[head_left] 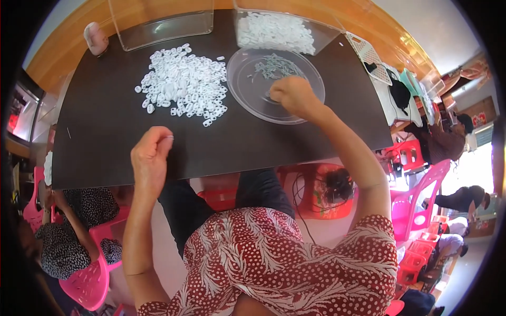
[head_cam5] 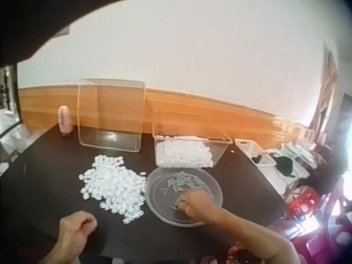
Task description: Inspecting and sorting small white plastic components at a workshop table.
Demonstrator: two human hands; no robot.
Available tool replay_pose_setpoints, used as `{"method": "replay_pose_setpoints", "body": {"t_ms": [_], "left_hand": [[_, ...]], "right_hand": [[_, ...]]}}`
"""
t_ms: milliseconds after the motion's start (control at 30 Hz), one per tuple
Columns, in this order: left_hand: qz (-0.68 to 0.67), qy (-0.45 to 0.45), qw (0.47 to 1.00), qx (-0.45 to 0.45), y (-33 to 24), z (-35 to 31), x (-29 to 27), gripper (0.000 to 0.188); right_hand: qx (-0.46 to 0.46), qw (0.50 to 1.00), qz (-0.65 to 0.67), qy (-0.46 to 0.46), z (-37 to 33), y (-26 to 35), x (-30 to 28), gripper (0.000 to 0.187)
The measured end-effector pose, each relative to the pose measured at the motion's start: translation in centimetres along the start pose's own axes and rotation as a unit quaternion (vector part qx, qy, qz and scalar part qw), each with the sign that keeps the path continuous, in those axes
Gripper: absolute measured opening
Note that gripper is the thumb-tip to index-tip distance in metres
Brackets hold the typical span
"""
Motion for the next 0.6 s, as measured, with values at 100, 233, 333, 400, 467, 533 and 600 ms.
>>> {"method": "replay_pose_setpoints", "body": {"t_ms": [100,233,333,400,467,533,600], "left_hand": [[-0.176,0.009,0.976,-0.128,-1.3,-1.1,0.6,0.005],[-0.331,0.033,0.926,-0.177,-1.4,-1.9,1.1,0.009],[-0.388,0.03,0.902,-0.186,-1.8,-2.0,1.8,0.012],[-0.409,0.028,0.891,-0.197,-1.8,-2.1,2.1,0.014],[-0.402,0.018,0.897,-0.183,-1.8,-2.3,2.2,0.015],[-0.401,0.008,0.896,-0.192,-1.6,-2.6,2.1,0.014],[-0.402,-0.001,0.894,-0.2,-1.5,-2.8,2.2,0.014]], "right_hand": [[0.072,0.968,0.238,-0.004,0.3,-0.5,-1.5,0.013],[0.059,0.998,0.007,0.002,-0.3,-2.0,-0.1,0.013],[0.047,0.999,0.015,0.016,0.1,-1.6,0.3,0.014],[0.048,0.995,0.09,0.015,0.4,-1.5,0.1,0.017],[0.077,0.993,0.058,-0.063,0.9,-2.0,-0.6,0.016],[0.087,0.991,0.101,-0.03,0.5,-2.6,-1.1,0.016],[0.098,0.985,0.142,0.004,0.0,-2.6,-1.2,0.017]]}}
Point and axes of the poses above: each hand's wrist, its own z-axis towards the middle knuckle, its own x-axis out of the palm, y = z × x, the point moved 1 cm from there along z, towards the middle knuckle, and after that the axes turned 12 degrees about -z, right-handed, at the moved point
